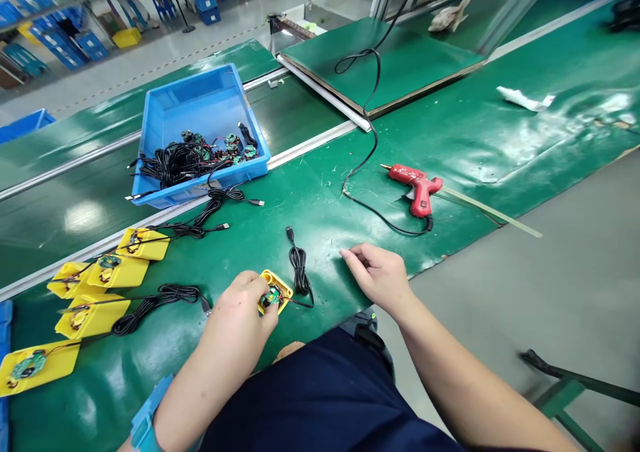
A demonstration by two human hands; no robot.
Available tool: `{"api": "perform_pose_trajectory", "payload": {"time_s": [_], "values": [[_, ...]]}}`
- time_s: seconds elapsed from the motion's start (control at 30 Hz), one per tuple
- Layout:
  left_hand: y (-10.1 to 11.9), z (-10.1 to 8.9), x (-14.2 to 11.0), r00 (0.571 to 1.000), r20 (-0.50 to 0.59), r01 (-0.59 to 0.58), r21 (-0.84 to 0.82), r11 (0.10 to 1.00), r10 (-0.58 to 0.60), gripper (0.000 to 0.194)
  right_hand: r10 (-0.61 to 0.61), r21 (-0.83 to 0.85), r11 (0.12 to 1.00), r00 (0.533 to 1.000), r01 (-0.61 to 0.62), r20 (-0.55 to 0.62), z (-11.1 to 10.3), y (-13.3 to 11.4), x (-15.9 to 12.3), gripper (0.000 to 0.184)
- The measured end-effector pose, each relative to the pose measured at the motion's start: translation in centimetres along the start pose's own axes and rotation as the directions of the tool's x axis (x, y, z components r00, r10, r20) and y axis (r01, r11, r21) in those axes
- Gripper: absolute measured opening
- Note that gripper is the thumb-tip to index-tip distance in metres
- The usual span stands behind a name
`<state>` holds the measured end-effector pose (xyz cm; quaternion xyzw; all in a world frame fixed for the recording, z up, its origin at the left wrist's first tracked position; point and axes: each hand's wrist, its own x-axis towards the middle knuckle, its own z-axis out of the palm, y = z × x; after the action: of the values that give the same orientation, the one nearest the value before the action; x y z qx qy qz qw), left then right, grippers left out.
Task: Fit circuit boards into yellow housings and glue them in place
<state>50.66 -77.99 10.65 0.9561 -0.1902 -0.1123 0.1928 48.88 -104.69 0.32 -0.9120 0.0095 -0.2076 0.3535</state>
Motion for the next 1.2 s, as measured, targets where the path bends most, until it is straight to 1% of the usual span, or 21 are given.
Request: {"api": "perform_pose_trajectory", "payload": {"time_s": [0.17,0.37,0.53,0.7,0.83,0.93,1.03,1.1,1.13,1.2], "values": [[-0.1,-0.1,0.0,1.000,0.017,0.000,0.003,1.000,0.000,0.009,-0.011,0.001,1.000,1.000,0.011,-0.002,0.1,0.2,0.0,0.033],[0.0,-0.2,0.2,1.000,0.013,-0.012,0.006,1.000,0.012,0.012,-0.010,0.022,1.000,1.000,0.010,-0.013,0.2,0.2,0.0,0.033],[0.0,-0.3,0.2,1.000,0.019,-0.009,-0.018,1.000,0.009,0.012,-0.032,0.003,0.999,0.999,0.032,-0.007,0.2,0.3,-0.2,0.030],[0.2,-0.3,0.2,1.000,0.019,0.007,0.018,1.000,-0.008,0.013,-0.035,0.008,0.999,0.999,0.035,-0.004,0.2,0.4,-0.3,0.029],[0.4,-0.4,0.5,1.000,0.011,0.007,0.017,1.000,-0.007,0.012,-0.044,-0.022,0.999,0.999,0.045,0.011,0.3,0.5,-0.2,0.031],[0.8,-0.8,0.5,0.999,0.028,0.026,0.023,0.999,-0.026,0.010,-0.088,-0.034,0.996,0.996,0.088,0.006,0.3,0.4,-0.3,0.032],[1.4,-1.3,0.3,0.993,0.098,0.063,0.027,0.998,-0.065,0.008,-0.147,-0.051,0.988,0.988,0.146,-0.035,0.4,0.5,-0.8,0.032],[1.6,-1.4,0.1,0.990,0.119,0.077,0.030,0.997,-0.080,0.005,-0.181,-0.067,0.982,0.981,0.176,-0.065,0.5,0.9,-0.9,0.035],[1.5,-1.4,0.0,0.989,0.119,0.083,0.038,0.996,-0.087,0.006,-0.192,-0.069,0.980,0.980,0.188,-0.059,0.6,1.3,-0.8,0.037],[1.3,-1.3,-0.2,0.987,0.123,0.102,0.058,0.993,-0.108,0.007,-0.259,-0.015,0.966,0.966,0.259,0.025,0.5,1.8,0.0,0.041]]}}
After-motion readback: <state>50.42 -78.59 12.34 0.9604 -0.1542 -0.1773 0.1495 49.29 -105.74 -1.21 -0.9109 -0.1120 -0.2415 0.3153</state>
